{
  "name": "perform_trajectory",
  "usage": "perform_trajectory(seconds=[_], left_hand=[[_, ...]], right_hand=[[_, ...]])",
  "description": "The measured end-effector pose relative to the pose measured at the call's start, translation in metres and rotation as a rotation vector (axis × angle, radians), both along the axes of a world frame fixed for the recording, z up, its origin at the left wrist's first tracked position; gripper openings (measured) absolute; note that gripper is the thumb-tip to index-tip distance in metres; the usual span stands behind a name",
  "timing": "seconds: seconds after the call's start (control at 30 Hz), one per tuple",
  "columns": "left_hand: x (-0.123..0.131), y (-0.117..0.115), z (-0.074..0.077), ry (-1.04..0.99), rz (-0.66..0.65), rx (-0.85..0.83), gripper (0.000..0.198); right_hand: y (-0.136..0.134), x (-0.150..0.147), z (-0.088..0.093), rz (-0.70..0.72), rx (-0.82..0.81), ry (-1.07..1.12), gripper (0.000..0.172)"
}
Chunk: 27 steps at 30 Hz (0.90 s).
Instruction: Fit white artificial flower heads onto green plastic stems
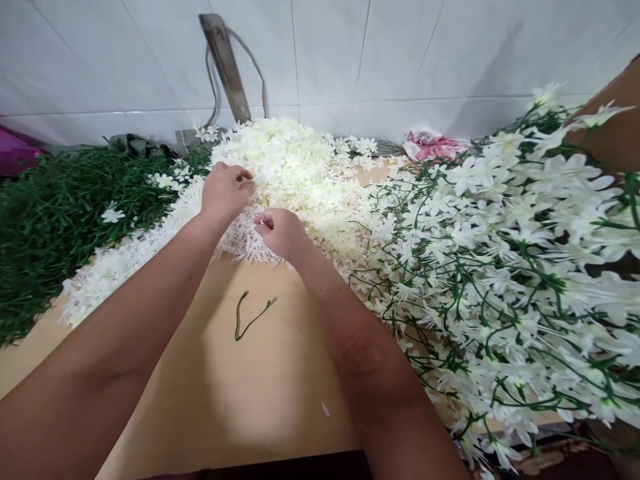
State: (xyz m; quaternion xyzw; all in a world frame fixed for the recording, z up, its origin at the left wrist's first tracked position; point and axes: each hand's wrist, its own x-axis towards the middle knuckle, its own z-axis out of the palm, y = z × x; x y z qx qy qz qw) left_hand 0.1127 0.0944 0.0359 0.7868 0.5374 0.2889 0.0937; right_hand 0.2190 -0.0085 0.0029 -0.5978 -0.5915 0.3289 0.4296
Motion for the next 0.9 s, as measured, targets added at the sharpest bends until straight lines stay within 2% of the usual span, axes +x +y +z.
perform_trajectory(seconds=[0.07, 0.2, 0.33, 0.47, 0.57, 0.7, 0.8, 0.9], left_hand=[[-0.005, 0.009, 0.0, -0.139, -0.003, -0.019, 0.008], [-0.018, 0.009, 0.007, -0.449, 0.012, -0.105, 0.009], [-0.033, -0.021, 0.016, -0.769, -0.013, -0.349, 0.013], [-0.05, -0.062, 0.012, -0.905, -0.082, -0.634, 0.01], [-0.061, -0.082, 0.005, -0.905, -0.089, -0.726, 0.013], [-0.072, -0.087, -0.004, -0.811, -0.086, -0.687, 0.017], [-0.074, -0.079, -0.009, -0.662, -0.089, -0.583, 0.009], [-0.069, -0.065, -0.01, -0.44, -0.117, -0.362, 0.003]], right_hand=[[0.001, 0.001, 0.0, 0.007, -0.018, -0.037, 0.016], [0.001, 0.003, 0.003, -0.027, -0.038, -0.132, 0.029], [-0.003, 0.003, 0.009, -0.018, -0.003, -0.086, 0.027], [-0.005, -0.006, 0.011, 0.007, 0.049, 0.09, 0.012], [-0.004, -0.013, 0.008, 0.039, 0.102, 0.188, 0.006], [-0.003, -0.014, 0.006, 0.039, 0.116, 0.226, 0.004], [-0.002, -0.005, 0.007, -0.047, 0.118, 0.223, 0.005], [0.001, 0.007, 0.007, -0.161, 0.154, 0.232, 0.005]])
